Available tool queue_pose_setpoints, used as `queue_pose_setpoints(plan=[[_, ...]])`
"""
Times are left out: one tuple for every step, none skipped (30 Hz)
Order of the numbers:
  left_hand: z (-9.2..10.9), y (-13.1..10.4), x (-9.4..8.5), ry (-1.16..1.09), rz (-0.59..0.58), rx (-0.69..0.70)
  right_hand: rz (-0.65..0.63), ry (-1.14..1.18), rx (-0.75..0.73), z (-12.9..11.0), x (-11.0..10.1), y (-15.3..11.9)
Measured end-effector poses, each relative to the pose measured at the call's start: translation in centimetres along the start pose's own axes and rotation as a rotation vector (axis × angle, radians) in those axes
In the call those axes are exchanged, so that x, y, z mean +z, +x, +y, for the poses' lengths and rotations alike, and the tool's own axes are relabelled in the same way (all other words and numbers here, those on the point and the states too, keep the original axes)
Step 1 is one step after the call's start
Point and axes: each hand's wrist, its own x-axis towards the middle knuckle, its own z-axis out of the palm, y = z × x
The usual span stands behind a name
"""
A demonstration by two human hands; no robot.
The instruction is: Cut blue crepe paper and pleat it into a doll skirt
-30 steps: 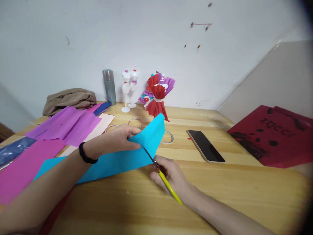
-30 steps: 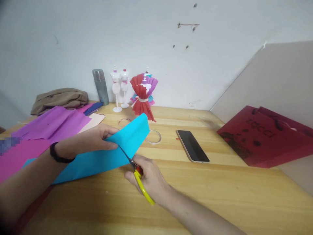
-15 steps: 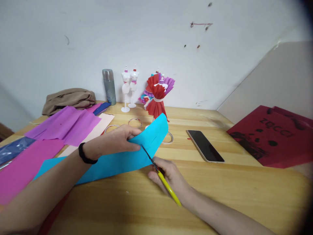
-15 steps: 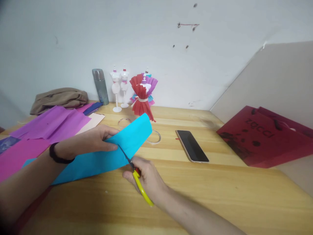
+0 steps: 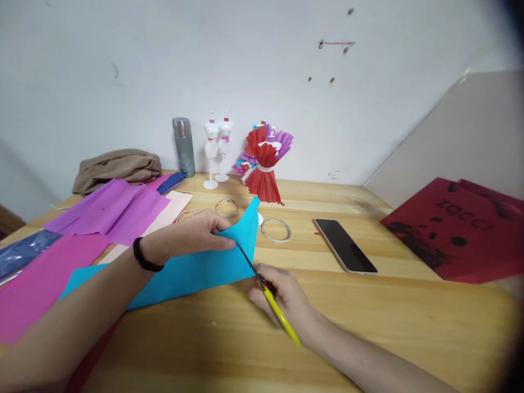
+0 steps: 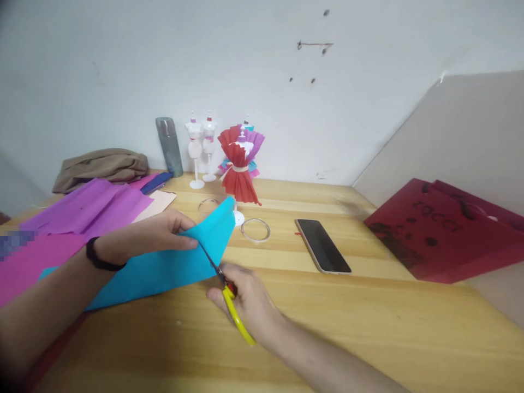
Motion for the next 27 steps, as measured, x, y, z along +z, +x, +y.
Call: queue_pose_setpoints(plan=[[-0.02, 0.04, 0.08, -0.01, -0.006, -0.007, 0.003, -0.01, -0.006, -0.08, -0.05, 0.01], [-0.01, 0.08, 0.15, -0.013, -0.011, -0.014, 0.007, -0.023, -0.011, -0.16, -0.1, 0.02], [0.01, 0.11, 0.21, -0.013, -0.012, -0.017, 0.012, -0.037, -0.015, -0.23, -0.15, 0.02], [0.04, 0.12, 0.25, -0.014, -0.011, -0.016, 0.015, -0.051, -0.019, -0.3, -0.19, 0.01], [0.07, 0.12, 0.25, -0.014, -0.007, -0.012, 0.017, -0.063, -0.023, -0.36, -0.22, 0.0], [0.08, 0.11, 0.23, -0.008, -0.002, -0.01, 0.018, -0.073, -0.024, -0.4, -0.25, -0.02], [0.07, 0.09, 0.19, 0.0, 0.004, -0.008, 0.019, -0.079, -0.022, -0.43, -0.27, -0.04], [0.04, 0.06, 0.12, 0.008, 0.008, -0.007, 0.017, -0.081, -0.019, -0.45, -0.29, -0.06], [-0.02, 0.04, 0.06, 0.015, 0.011, -0.005, 0.014, -0.08, -0.014, -0.47, -0.29, -0.08], [-0.09, 0.01, -0.01, 0.02, 0.011, -0.002, 0.013, -0.076, -0.009, -0.48, -0.29, -0.09], [-0.16, -0.02, -0.05, 0.021, 0.011, 0.001, 0.013, -0.07, -0.003, -0.49, -0.29, -0.1], [-0.22, -0.04, -0.07, 0.018, 0.011, 0.001, 0.013, -0.061, 0.001, -0.51, -0.3, -0.11], [-0.26, -0.05, -0.07, 0.011, 0.011, 0.0, 0.013, -0.051, 0.003, -0.52, -0.3, -0.11], [-0.27, -0.07, -0.04, 0.004, 0.009, -0.006, 0.013, -0.041, 0.008, -0.54, -0.3, -0.1], [-0.25, -0.07, 0.0, -0.003, 0.007, -0.013, 0.013, -0.03, 0.012, -0.55, -0.31, -0.08], [-0.21, -0.08, 0.04, -0.009, 0.003, -0.021, 0.012, -0.019, 0.016, -0.56, -0.31, -0.06], [-0.16, -0.07, 0.07, -0.013, -0.003, -0.027, 0.01, -0.006, 0.019, -0.56, -0.32, -0.03], [-0.12, -0.06, 0.09, -0.013, -0.01, -0.031, 0.007, 0.007, 0.022, -0.55, -0.33, -0.01], [-0.08, -0.05, 0.09, -0.011, -0.018, -0.034, 0.004, 0.025, 0.023, -0.53, -0.33, 0.01], [-0.05, -0.04, 0.07, -0.005, -0.021, -0.039, -0.001, 0.047, 0.023, -0.5, -0.34, 0.02], [-0.03, -0.03, 0.05, 0.004, -0.021, -0.044, -0.01, 0.073, 0.025, -0.46, -0.35, 0.02], [-0.01, -0.03, 0.02, 0.014, -0.018, -0.048, -0.018, 0.102, 0.03, -0.42, -0.36, 0.01], [0.02, -0.03, 0.0, 0.023, -0.01, -0.052, -0.031, 0.136, 0.035, -0.39, -0.38, -0.01], [0.07, -0.05, -0.01, 0.03, -0.001, -0.057, -0.048, 0.176, 0.047, -0.39, -0.41, -0.04], [0.15, -0.07, -0.01, 0.034, 0.006, -0.059, -0.068, 0.22, 0.061, -0.42, -0.44, -0.07], [0.27, -0.09, 0.01, 0.03, 0.007, -0.06, -0.09, 0.266, 0.072, -0.47, -0.48, -0.11], [0.41, -0.12, 0.05, 0.02, 0.0, -0.058, -0.11, 0.309, 0.08, -0.55, -0.52, -0.14]])
